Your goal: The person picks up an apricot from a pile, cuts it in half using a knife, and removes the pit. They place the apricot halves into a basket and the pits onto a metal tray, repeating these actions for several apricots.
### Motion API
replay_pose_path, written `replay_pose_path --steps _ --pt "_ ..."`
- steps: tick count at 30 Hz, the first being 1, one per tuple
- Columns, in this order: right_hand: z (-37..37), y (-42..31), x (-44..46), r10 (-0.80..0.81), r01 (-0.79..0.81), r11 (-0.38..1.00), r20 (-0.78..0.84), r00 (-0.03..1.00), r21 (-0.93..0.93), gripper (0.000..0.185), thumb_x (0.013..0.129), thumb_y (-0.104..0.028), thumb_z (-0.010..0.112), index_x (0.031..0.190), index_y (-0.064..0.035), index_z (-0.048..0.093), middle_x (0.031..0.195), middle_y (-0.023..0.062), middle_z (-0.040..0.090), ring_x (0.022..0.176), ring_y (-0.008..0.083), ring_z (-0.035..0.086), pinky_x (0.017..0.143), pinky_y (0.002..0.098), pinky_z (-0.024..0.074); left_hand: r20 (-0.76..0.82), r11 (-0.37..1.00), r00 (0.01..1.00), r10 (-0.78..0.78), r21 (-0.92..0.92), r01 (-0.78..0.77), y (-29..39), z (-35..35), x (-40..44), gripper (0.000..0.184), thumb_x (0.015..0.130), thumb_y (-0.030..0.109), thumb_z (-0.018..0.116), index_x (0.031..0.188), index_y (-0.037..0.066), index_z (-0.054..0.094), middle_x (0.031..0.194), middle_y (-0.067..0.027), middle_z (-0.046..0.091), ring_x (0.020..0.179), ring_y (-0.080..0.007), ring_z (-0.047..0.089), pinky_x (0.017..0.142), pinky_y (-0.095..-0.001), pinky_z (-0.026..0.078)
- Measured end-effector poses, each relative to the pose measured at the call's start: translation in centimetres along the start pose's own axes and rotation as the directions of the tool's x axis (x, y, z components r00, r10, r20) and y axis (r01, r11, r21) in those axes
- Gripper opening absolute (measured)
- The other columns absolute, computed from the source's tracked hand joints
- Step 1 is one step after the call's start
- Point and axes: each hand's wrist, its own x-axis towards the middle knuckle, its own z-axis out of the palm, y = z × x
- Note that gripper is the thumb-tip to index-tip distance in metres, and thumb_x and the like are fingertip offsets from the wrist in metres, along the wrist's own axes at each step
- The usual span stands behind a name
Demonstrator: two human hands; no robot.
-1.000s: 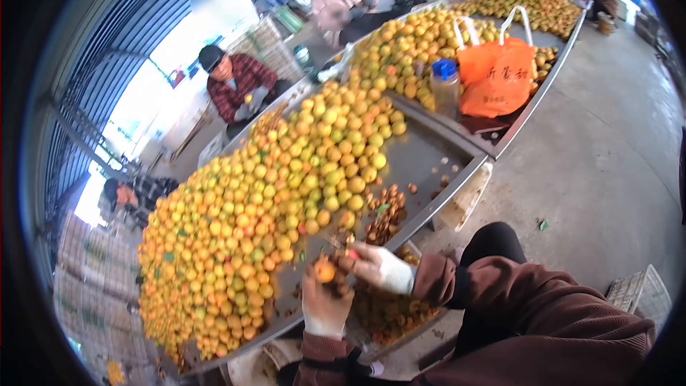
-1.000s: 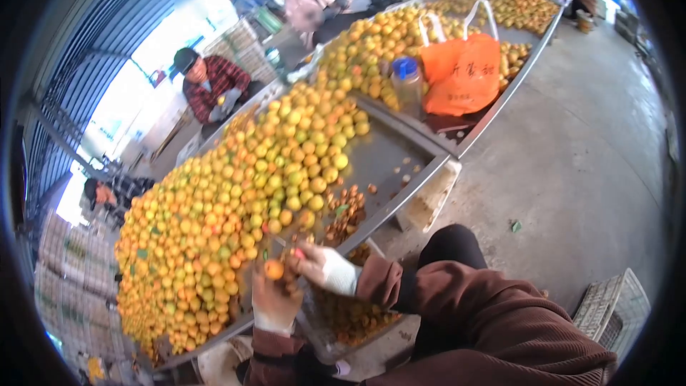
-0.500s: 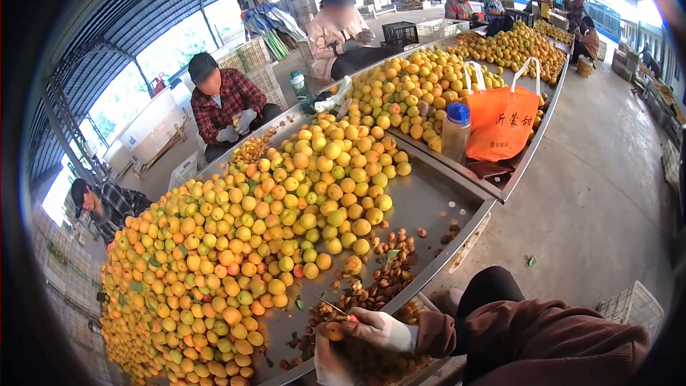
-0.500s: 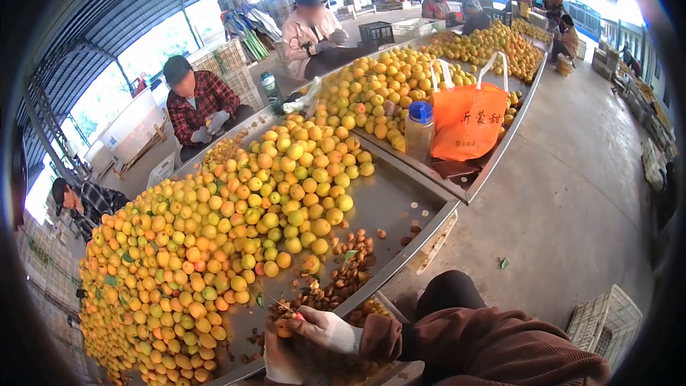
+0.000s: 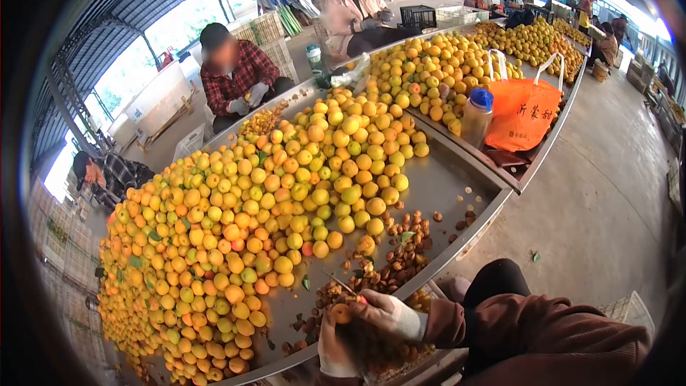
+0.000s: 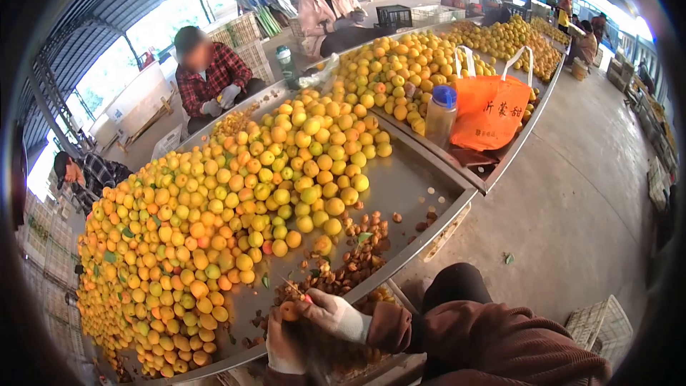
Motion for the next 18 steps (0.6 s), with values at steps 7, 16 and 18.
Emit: replay_pose_path --steps 7,16,18 --pt "0.2 -2.0 0.3 -0.009 0.004 0.993 0.038 0.999 0.122 0.025 0.101 -0.018 0.051 0.119 -0.0006 0.051 0.100 0.0009 0.055 0.092 0.0067 0.053 0.075 0.0218 0.0470 0.059 0.990 0.994 0.093 0.100 -0.098 -0.4 -4.6 1.5 0.046 0.099 0.048 0.045 0.115 0.005 0.054 0.106 -0.0053 0.056 0.094 -0.0149 0.054 0.081 -0.0299 0.046" --pt "0.1 -3.8 -0.5 0.068 -0.097 0.977 0.159 0.985 0.188 0.035 0.100 -0.026 0.052 0.122 0.0012 0.053 0.109 0.0026 0.058 0.101 0.0078 0.052 0.086 0.0232 0.0447 0.223 0.875 0.954 0.200 0.396 -0.276 0.6 -3.6 1.0 0.067 0.089 0.051 0.063 0.130 0.000 0.050 0.121 -0.0088 0.057 0.111 -0.0190 0.054 0.098 -0.0327 0.043" --pt "0.3 -4.0 -0.5 0.062 -0.089 0.983 0.163 0.985 0.163 0.034 0.100 -0.025 0.052 0.121 0.0012 0.053 0.108 0.0024 0.059 0.099 0.0080 0.052 0.085 0.0230 0.0449 0.201 0.882 0.960 0.197 0.392 -0.263 0.5 -3.8 1.0 0.067 0.088 0.051 0.065 0.129 0.000 0.051 0.121 -0.0081 0.057 0.111 -0.0183 0.055 0.097 -0.0322 0.043"
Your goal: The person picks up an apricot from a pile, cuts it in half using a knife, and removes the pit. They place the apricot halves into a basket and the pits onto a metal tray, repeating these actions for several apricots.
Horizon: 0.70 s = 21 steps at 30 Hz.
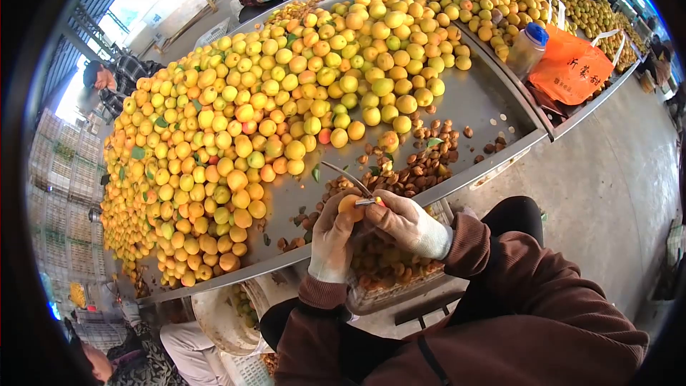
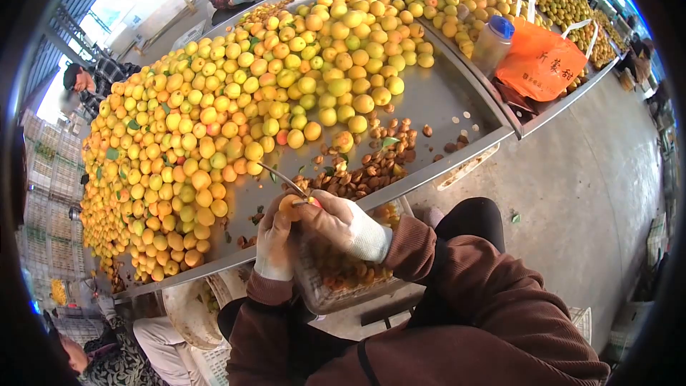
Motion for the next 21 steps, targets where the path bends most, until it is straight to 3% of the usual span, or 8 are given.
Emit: replay_pose_path --steps 5,8,10,12,14,16,18,21 --pt "0.0 -0.7 -0.4 0.057 -0.060 0.977 -0.019 0.998 -0.204 0.030 0.100 -0.020 0.049 0.120 0.0021 0.053 0.100 0.0036 0.061 0.093 0.0109 0.056 0.081 0.0242 0.0467 0.015 1.000 1.000 0.008 -0.012 -0.007 -0.8 -0.6 0.1 0.062 0.088 0.047 0.067 0.127 0.000 0.054 0.118 -0.0063 0.060 0.108 -0.0169 0.057 0.095 -0.0309 0.045" --pt "-0.7 1.1 -0.2 -0.150 0.159 0.893 0.055 0.987 -0.422 0.031 0.099 -0.020 0.048 0.119 0.0036 0.052 0.093 0.0082 0.062 0.090 0.0143 0.060 0.077 0.0266 0.0485 -0.022 0.989 0.996 0.083 0.121 -0.080 -0.7 -0.1 0.0 0.057 0.089 0.045 0.066 0.123 0.000 0.057 0.113 -0.0056 0.062 0.104 -0.0160 0.059 0.091 -0.0302 0.047" --pt "0.1 3.4 -0.2 -0.186 0.105 0.912 -0.173 0.967 -0.396 0.033 0.099 -0.023 0.048 0.119 0.0030 0.052 0.088 0.0122 0.061 0.088 0.0168 0.062 0.074 0.0292 0.0491 -0.047 0.966 0.995 0.088 0.249 -0.074 -0.6 -0.3 0.3 0.047 0.090 0.035 0.069 0.120 0.001 0.058 0.110 -0.0040 0.063 0.101 -0.0128 0.057 0.091 -0.0284 0.046" --pt "-0.1 5.1 0.1 -0.440 0.318 0.822 -0.171 0.882 -0.473 0.034 0.099 -0.029 0.050 0.113 0.0015 0.052 0.084 0.0120 0.060 0.082 0.0151 0.060 0.071 0.0298 0.0484 -0.021 0.961 0.986 0.167 0.225 -0.158 -1.0 -0.1 0.4 0.040 0.092 0.030 0.068 0.118 0.001 0.059 0.108 -0.0034 0.063 0.101 -0.0114 0.056 0.090 -0.0274 0.046" --pt "1.2 2.4 0.4 -0.188 0.073 0.904 -0.239 0.953 -0.420 0.036 0.099 -0.035 0.051 0.107 -0.0001 0.052 0.080 0.0105 0.059 0.077 0.0138 0.055 0.069 0.0300 0.0472 -0.020 0.967 0.983 0.181 0.184 -0.174 -0.4 0.5 0.3 0.037 0.093 0.028 0.066 0.118 0.001 0.059 0.107 -0.0034 0.063 0.100 -0.0116 0.057 0.089 -0.0266 0.046" --pt "1.2 3.4 1.0 -0.333 0.227 0.881 -0.206 0.920 -0.414 0.037 0.099 -0.038 0.051 0.101 -0.0009 0.052 0.078 0.0100 0.058 0.075 0.0127 0.051 0.068 0.0302 0.0464 -0.027 0.962 0.977 0.213 0.183 -0.205 -0.8 0.4 0.6 0.037 0.094 0.029 0.065 0.117 0.000 0.059 0.107 -0.0030 0.063 0.100 -0.0122 0.057 0.088 -0.0266 0.047" --pt "1.1 3.3 1.2 -0.218 0.108 0.908 -0.236 0.947 -0.404 0.035 0.100 -0.037 0.050 0.100 -0.0015 0.053 0.077 0.0100 0.057 0.076 0.0121 0.051 0.067 0.0308 0.0460 -0.038 0.922 0.961 0.272 0.296 -0.249 -0.5 0.2 0.7 0.037 0.093 0.029 0.066 0.115 0.000 0.059 0.105 -0.0033 0.063 0.098 -0.0127 0.058 0.086 -0.0276 0.048" --pt "1.0 2.8 1.5 -0.309 0.170 0.825 -0.178 0.934 -0.538 0.031 0.100 -0.032 0.051 0.097 -0.0019 0.051 0.074 0.0158 0.057 0.067 0.0242 0.056 0.063 0.0352 0.0467 0.011 0.756 0.928 0.373 0.576 -0.311 0.8 -0.5 0.3 0.034 0.091 0.027 0.068 0.113 0.001 0.061 0.104 -0.0105 0.066 0.096 -0.0195 0.064 0.083 -0.0310 0.051"
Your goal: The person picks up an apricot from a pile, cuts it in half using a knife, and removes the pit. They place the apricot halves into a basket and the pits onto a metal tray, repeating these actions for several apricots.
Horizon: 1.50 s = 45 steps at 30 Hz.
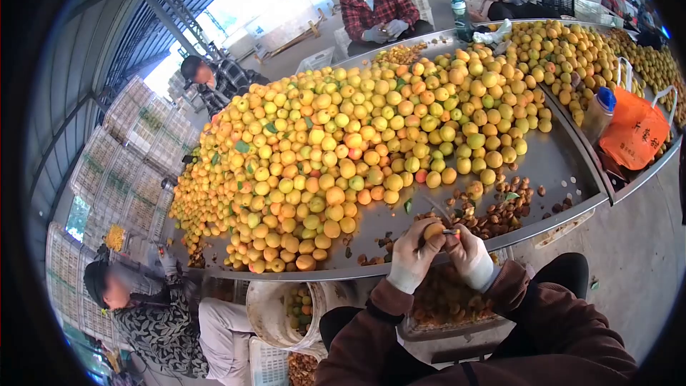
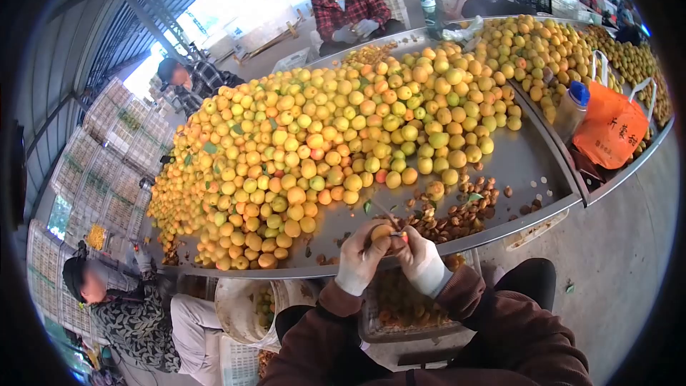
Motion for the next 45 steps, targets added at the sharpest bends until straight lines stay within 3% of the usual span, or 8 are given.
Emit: replay_pose_path --steps 2,5,9,13,17,35,41,45 --pt "-0.7 -0.4 0.0 -0.047 0.049 0.982 0.016 0.999 -0.182 0.021 0.097 -0.023 0.054 0.095 -0.0030 0.049 0.071 0.0233 0.057 0.068 0.0432 0.060 0.058 0.0431 0.0469 -0.011 0.978 0.993 0.121 0.171 -0.118 0.4 -0.1 0.2 0.033 0.087 0.021 0.072 0.111 0.002 0.061 0.103 -0.0158 0.068 0.095 -0.0285 0.067 0.081 -0.0333 0.052" --pt "-1.7 -0.5 -0.2 -0.100 0.103 0.878 0.032 0.995 -0.467 0.017 0.089 -0.019 0.058 0.098 -0.0069 0.050 0.073 0.0224 0.061 0.073 0.0423 0.063 0.060 0.0474 0.0493 -0.036 0.895 0.975 0.218 0.405 -0.186 1.0 0.1 0.2 0.034 0.084 0.020 0.075 0.109 0.002 0.063 0.102 -0.0147 0.068 0.093 -0.0273 0.067 0.082 -0.0340 0.052" --pt "-0.9 3.0 0.3 -0.166 0.147 0.962 -0.064 0.984 -0.231 0.019 0.092 -0.022 0.055 0.103 -0.0070 0.051 0.078 0.0223 0.062 0.077 0.0421 0.063 0.063 0.0448 0.0511 -0.148 0.980 0.989 -0.029 -0.197 -0.001 -0.5 0.8 0.6 0.042 0.094 0.034 0.063 0.116 -0.001 0.060 0.107 -0.0073 0.066 0.093 -0.0179 0.064 0.082 -0.0319 0.052" --pt "-0.9 -0.1 -1.3 -0.125 0.125 0.992 0.001 0.992 0.026 0.021 0.096 -0.023 0.053 0.104 -0.0031 0.051 0.081 0.0201 0.063 0.081 0.0368 0.066 0.067 0.0382 0.0508 0.040 0.740 0.920 -0.391 -0.581 0.340 0.5 0.6 -0.6 0.052 0.094 0.038 0.062 0.128 -0.001 0.052 0.110 -0.0064 0.062 0.098 -0.0170 0.061 0.085 -0.0324 0.051" --pt "-1.7 -1.8 -0.5 0.047 -0.035 0.994 0.114 0.992 -0.100 0.031 0.098 -0.031 0.053 0.108 -0.0017 0.052 0.082 0.0182 0.064 0.082 0.0322 0.068 0.068 0.0356 0.0506 -0.005 0.802 0.964 -0.267 -0.555 0.220 -0.1 1.0 1.0 0.059 0.093 0.045 0.061 0.129 0.000 0.051 0.113 -0.0064 0.058 0.103 -0.0160 0.057 0.091 -0.0311 0.047" --pt "-1.4 0.5 -0.8 -0.048 0.059 0.984 0.066 0.997 -0.170 0.027 0.096 -0.026 0.055 0.111 -0.0044 0.049 0.084 0.0206 0.064 0.079 0.0411 0.064 0.066 0.0410 0.0521 -0.048 0.981 0.998 0.029 -0.189 -0.037 0.3 2.3 1.5 0.056 0.094 0.039 0.061 0.128 -0.003 0.049 0.110 -0.0101 0.062 0.101 -0.0186 0.062 0.090 -0.0325 0.050" --pt "-1.2 -0.1 -0.4 -0.082 0.091 0.974 0.055 0.995 -0.209 0.049 0.094 -0.032 0.057 0.133 -0.0077 0.041 0.089 0.0202 0.066 0.080 0.0404 0.065 0.065 0.0444 0.0528 0.059 0.682 0.960 -0.274 -0.692 0.237 0.8 3.4 1.3 0.060 0.091 0.055 0.058 0.118 0.002 0.051 0.108 -0.0132 0.064 0.098 -0.0213 0.060 0.083 -0.0315 0.050" --pt "-1.0 0.7 -0.2 -0.062 0.084 0.960 0.087 0.994 -0.269 0.049 0.095 -0.033 0.056 0.133 -0.0061 0.040 0.085 0.0204 0.064 0.078 0.0414 0.064 0.065 0.0438 0.0521 0.123 0.593 0.912 -0.392 -0.723 0.353 -0.4 3.3 1.3 0.059 0.095 0.058 0.047 0.114 0.003 0.051 0.101 -0.0097 0.060 0.092 -0.0191 0.058 0.081 -0.0300 0.048"
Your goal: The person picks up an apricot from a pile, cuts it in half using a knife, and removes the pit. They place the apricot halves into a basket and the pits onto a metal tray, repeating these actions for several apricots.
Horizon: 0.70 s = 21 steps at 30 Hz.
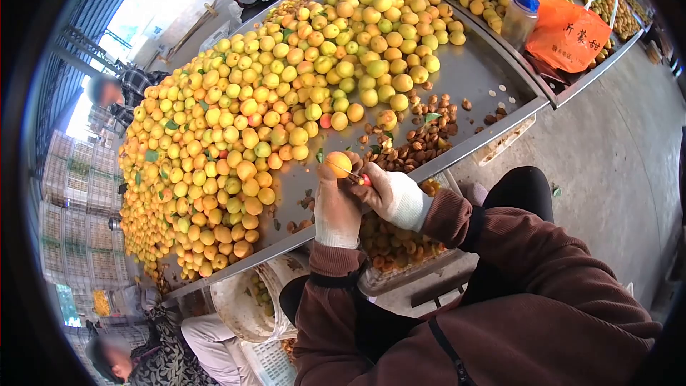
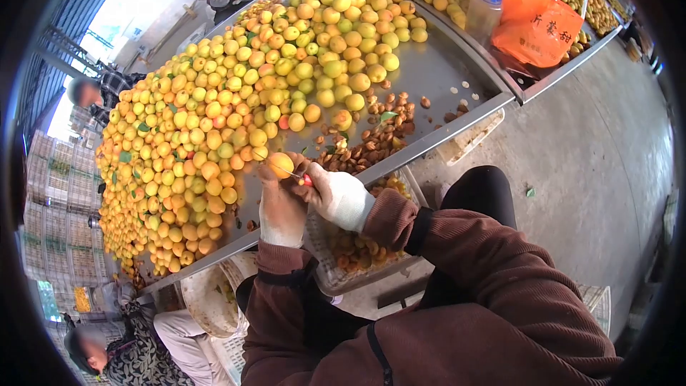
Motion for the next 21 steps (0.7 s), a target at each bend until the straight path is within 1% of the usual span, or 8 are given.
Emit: replay_pose_path --steps 5,10,12,14,17,18,20,21 --pt "1.1 2.1 0.3 -0.008 0.011 0.995 0.027 1.000 -0.104 0.052 0.094 -0.031 0.057 0.137 -0.0074 0.039 0.088 0.0213 0.065 0.080 0.0404 0.065 0.065 0.0445 0.0529 0.041 1.000 0.999 -0.026 0.010 0.025 -0.1 -0.2 -0.5 0.055 0.100 0.054 0.038 0.108 0.002 0.054 0.099 -0.0090 0.059 0.091 -0.0180 0.058 0.079 -0.0294 0.049" --pt "0.8 0.7 0.2 0.060 -0.063 0.988 0.023 0.998 0.143 0.048 0.094 -0.028 0.058 0.134 -0.0066 0.042 0.088 0.0221 0.066 0.084 0.0401 0.066 0.069 0.0413 0.0528 -0.037 0.985 0.995 -0.093 0.146 0.097 1.3 0.2 -0.7 0.056 0.103 0.050 0.033 0.104 0.000 0.057 0.095 -0.0080 0.062 0.086 -0.0166 0.059 0.077 -0.0296 0.050" --pt "1.2 0.8 0.2 0.038 -0.034 0.989 -0.019 0.999 0.145 0.047 0.094 -0.027 0.059 0.133 -0.0066 0.044 0.089 0.0231 0.066 0.087 0.0407 0.066 0.070 0.0412 0.0523 -0.044 0.996 0.997 -0.071 -0.061 0.068 0.5 -0.2 -0.3 0.055 0.103 0.047 0.031 0.103 0.000 0.059 0.093 -0.0075 0.063 0.085 -0.0172 0.061 0.078 -0.0301 0.051" --pt "0.5 0.1 0.5 0.009 -0.008 0.996 -0.001 1.000 0.089 0.047 0.093 -0.027 0.059 0.133 -0.0061 0.045 0.088 0.0229 0.065 0.087 0.0407 0.066 0.070 0.0407 0.0523 -0.048 0.997 0.998 0.035 0.076 -0.032 0.3 -0.7 -0.3 0.051 0.101 0.047 0.037 0.106 0.001 0.057 0.096 -0.0091 0.064 0.089 -0.0199 0.062 0.080 -0.0324 0.052" --pt "-0.7 -1.9 0.3 0.067 -0.062 0.997 -0.105 0.992 0.052 0.036 0.092 -0.027 0.062 0.117 -0.0040 0.051 0.083 0.0226 0.064 0.084 0.0413 0.065 0.067 0.0412 0.0515 0.052 0.969 0.998 -0.019 -0.245 0.031 1.1 -0.9 -0.2 0.043 0.102 0.039 0.038 0.110 0.001 0.056 0.101 -0.0094 0.063 0.094 -0.0203 0.062 0.084 -0.0336 0.052" --pt "-1.3 -2.1 0.6 0.166 -0.161 0.985 -0.083 0.983 0.064 0.037 0.089 -0.030 0.066 0.111 -0.0043 0.051 0.085 0.0232 0.064 0.085 0.0410 0.065 0.068 0.0417 0.0514 0.026 0.983 0.996 -0.089 -0.156 0.092 1.3 -0.7 -0.2 0.039 0.102 0.036 0.038 0.114 0.003 0.056 0.103 -0.0091 0.063 0.095 -0.0203 0.062 0.084 -0.0336 0.052" --pt "-2.3 -2.2 1.0 0.056 -0.049 0.997 -0.147 0.988 0.055 0.046 0.084 -0.033 0.071 0.115 -0.0052 0.052 0.089 0.0234 0.063 0.087 0.0405 0.065 0.070 0.0418 0.0519 -0.001 0.986 0.989 -0.150 -0.067 0.150 -1.3 -2.3 -0.5 0.036 0.102 0.032 0.038 0.117 0.004 0.056 0.104 -0.0089 0.062 0.096 -0.0202 0.062 0.084 -0.0336 0.052" --pt "-2.7 -2.0 1.1 0.012 -0.011 1.000 -0.099 0.995 0.020 0.050 0.082 -0.034 0.073 0.118 -0.0058 0.051 0.092 0.0227 0.064 0.088 0.0394 0.066 0.071 0.0417 0.0522 0.056 0.946 0.996 0.071 0.312 -0.085 -4.5 -5.4 0.4 0.036 0.102 0.030 0.037 0.120 0.005 0.055 0.107 -0.0091 0.062 0.097 -0.0203 0.062 0.084 -0.0340 0.052"
